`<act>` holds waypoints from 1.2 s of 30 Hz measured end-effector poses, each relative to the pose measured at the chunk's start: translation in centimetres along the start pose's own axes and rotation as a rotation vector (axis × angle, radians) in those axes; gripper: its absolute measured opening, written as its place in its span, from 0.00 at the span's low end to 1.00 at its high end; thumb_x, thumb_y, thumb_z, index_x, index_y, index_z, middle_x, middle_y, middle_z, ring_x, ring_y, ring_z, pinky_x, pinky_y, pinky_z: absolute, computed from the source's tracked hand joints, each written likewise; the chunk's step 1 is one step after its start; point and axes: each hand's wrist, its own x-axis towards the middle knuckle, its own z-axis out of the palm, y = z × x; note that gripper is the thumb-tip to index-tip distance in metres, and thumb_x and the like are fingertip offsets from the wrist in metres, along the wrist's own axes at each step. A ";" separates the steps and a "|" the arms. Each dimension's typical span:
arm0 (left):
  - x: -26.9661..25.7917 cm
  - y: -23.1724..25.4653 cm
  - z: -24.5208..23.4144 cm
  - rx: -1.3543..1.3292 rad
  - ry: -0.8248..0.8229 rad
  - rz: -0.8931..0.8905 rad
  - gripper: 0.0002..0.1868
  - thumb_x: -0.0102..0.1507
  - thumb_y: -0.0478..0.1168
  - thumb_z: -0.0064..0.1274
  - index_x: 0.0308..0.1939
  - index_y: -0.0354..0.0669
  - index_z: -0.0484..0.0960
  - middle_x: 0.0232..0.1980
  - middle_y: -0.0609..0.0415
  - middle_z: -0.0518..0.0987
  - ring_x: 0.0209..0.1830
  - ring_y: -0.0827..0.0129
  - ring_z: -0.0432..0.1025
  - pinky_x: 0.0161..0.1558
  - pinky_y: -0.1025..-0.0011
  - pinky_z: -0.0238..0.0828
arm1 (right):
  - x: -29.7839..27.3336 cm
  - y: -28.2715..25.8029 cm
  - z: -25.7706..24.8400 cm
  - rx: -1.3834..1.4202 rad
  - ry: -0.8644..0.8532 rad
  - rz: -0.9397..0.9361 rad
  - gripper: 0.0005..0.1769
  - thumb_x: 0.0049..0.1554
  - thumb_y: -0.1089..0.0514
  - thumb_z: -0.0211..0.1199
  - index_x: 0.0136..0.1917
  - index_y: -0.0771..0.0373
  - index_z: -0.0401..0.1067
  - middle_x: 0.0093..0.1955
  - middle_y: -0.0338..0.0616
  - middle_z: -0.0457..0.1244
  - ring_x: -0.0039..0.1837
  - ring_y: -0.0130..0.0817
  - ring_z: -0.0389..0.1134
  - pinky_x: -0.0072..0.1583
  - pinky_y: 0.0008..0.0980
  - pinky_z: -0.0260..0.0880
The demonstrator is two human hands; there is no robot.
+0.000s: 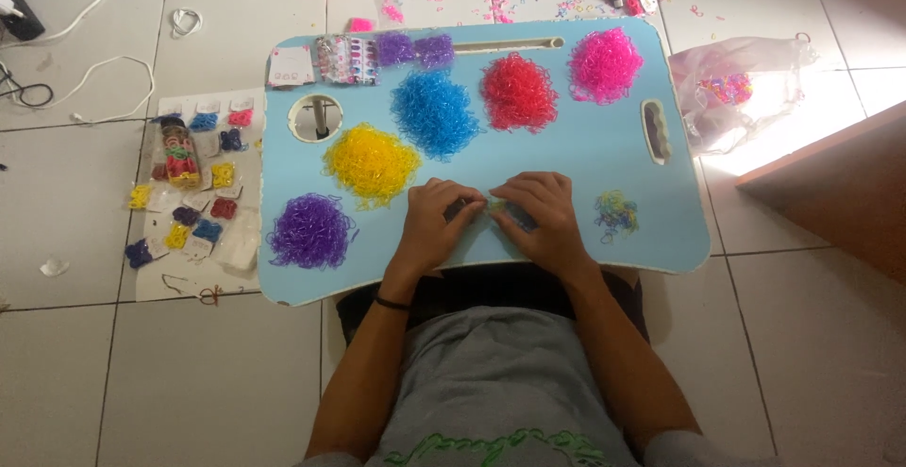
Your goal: Sorting various colored rubber bands into distinct piles on a portable tray.
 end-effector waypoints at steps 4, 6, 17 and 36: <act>0.1 -0.2 -0.3 -0.026 -0.059 -0.009 0.12 0.70 0.52 0.52 0.47 0.53 0.85 0.42 0.55 0.85 0.49 0.58 0.78 0.60 0.55 0.59 | -0.7 0.8 0.8 -0.027 0.018 -0.089 0.08 0.60 0.54 0.68 0.53 0.51 0.80 0.51 0.36 0.71 0.62 0.38 0.68 0.67 0.53 0.57; 0.1 -0.2 0.0 -0.013 -0.089 -0.020 0.13 0.69 0.53 0.53 0.47 0.52 0.86 0.42 0.54 0.85 0.52 0.56 0.77 0.62 0.52 0.55 | -0.8 0.7 0.9 -0.050 0.014 -0.122 0.08 0.59 0.56 0.69 0.53 0.52 0.81 0.48 0.38 0.72 0.60 0.39 0.70 0.66 0.54 0.59; -0.1 -0.8 -0.3 -0.077 -0.130 -0.033 0.14 0.70 0.55 0.53 0.47 0.55 0.87 0.46 0.54 0.87 0.54 0.59 0.77 0.64 0.54 0.51 | -0.1 0.0 0.5 0.012 0.066 -0.078 0.02 0.60 0.57 0.69 0.46 0.53 0.82 0.42 0.37 0.74 0.55 0.36 0.73 0.59 0.42 0.67; -0.2 0.5 0.1 -0.243 0.351 -0.076 0.13 0.74 0.42 0.47 0.43 0.41 0.85 0.38 0.44 0.80 0.44 0.49 0.76 0.52 0.56 0.72 | 11.7 4.8 3.9 -0.163 -0.240 0.039 0.09 0.65 0.61 0.65 0.58 0.59 0.81 0.53 0.48 0.71 0.59 0.44 0.68 0.61 0.43 0.66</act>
